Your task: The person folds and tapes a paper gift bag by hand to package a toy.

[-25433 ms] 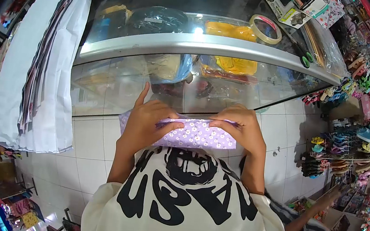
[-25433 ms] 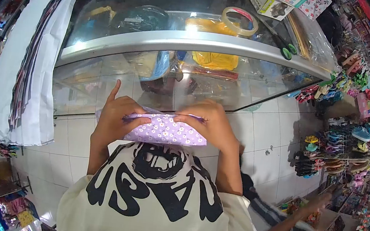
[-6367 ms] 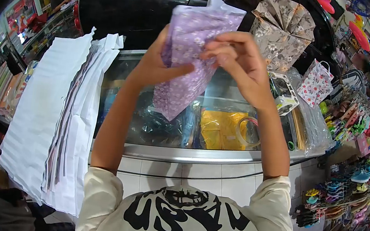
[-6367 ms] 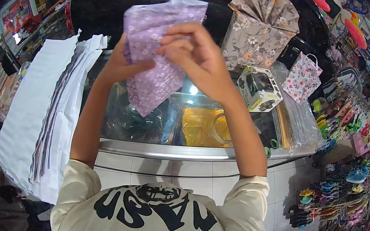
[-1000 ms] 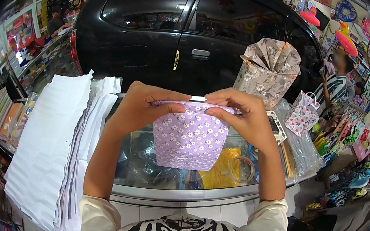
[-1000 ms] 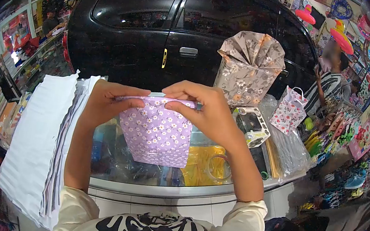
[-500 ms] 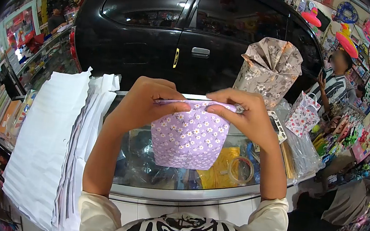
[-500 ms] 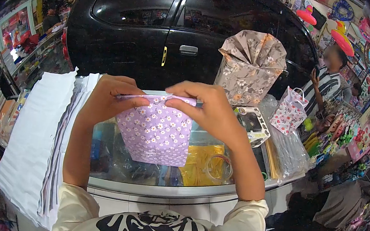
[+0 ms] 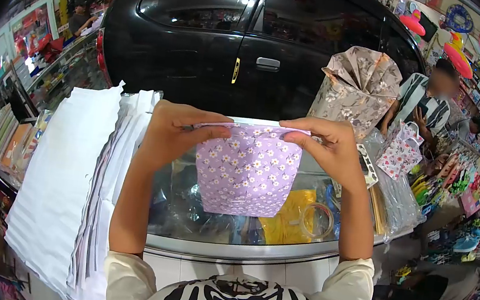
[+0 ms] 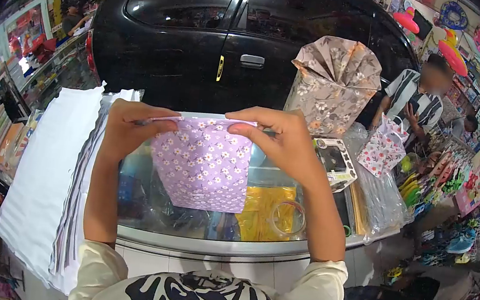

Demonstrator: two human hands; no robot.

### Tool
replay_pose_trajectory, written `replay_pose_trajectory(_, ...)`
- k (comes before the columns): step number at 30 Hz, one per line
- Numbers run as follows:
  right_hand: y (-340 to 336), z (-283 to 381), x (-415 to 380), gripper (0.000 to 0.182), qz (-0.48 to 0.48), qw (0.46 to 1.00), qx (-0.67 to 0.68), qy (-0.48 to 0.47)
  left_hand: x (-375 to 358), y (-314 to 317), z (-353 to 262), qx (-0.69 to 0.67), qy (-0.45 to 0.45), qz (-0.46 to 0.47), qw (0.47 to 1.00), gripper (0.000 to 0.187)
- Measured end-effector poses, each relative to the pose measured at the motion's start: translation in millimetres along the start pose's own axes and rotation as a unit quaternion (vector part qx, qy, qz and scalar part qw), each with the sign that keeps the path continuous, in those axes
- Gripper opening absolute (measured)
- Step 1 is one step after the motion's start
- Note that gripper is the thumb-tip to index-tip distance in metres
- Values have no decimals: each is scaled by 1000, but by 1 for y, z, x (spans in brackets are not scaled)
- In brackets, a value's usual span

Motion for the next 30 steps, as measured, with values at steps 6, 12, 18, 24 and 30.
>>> replay_pose_trajectory(6,10,17,14,19,5,999,-3,-32,-4,-22,-15,58,3,-9,998,20)
replay_pose_trajectory(12,25,11,0,33,-50,997,48,-29,-43,-11,-6,17,26,-84,996,54)
replay_pose_trajectory(18,53,-8,-48,92,-70,972,221,-48,-97,34,26,-300,-37,-123,945,96)
replay_pose_trajectory(24,83,-16,-79,106,-72,971,219,-60,-99,53,32,-275,53,-93,956,107)
replay_pose_trajectory(30,88,-13,-83,107,-100,978,181,-24,-105,56,36,-242,75,-104,962,108)
Point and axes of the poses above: each hand's wrist, its own x-axis towards the middle knuckle, its own y-axis out of the palm, z = x × y, the point moved 6 cm from there along x, towards the middle knuckle, and after that the axes turned 7 degrees about -x, right-handed, at the moved point
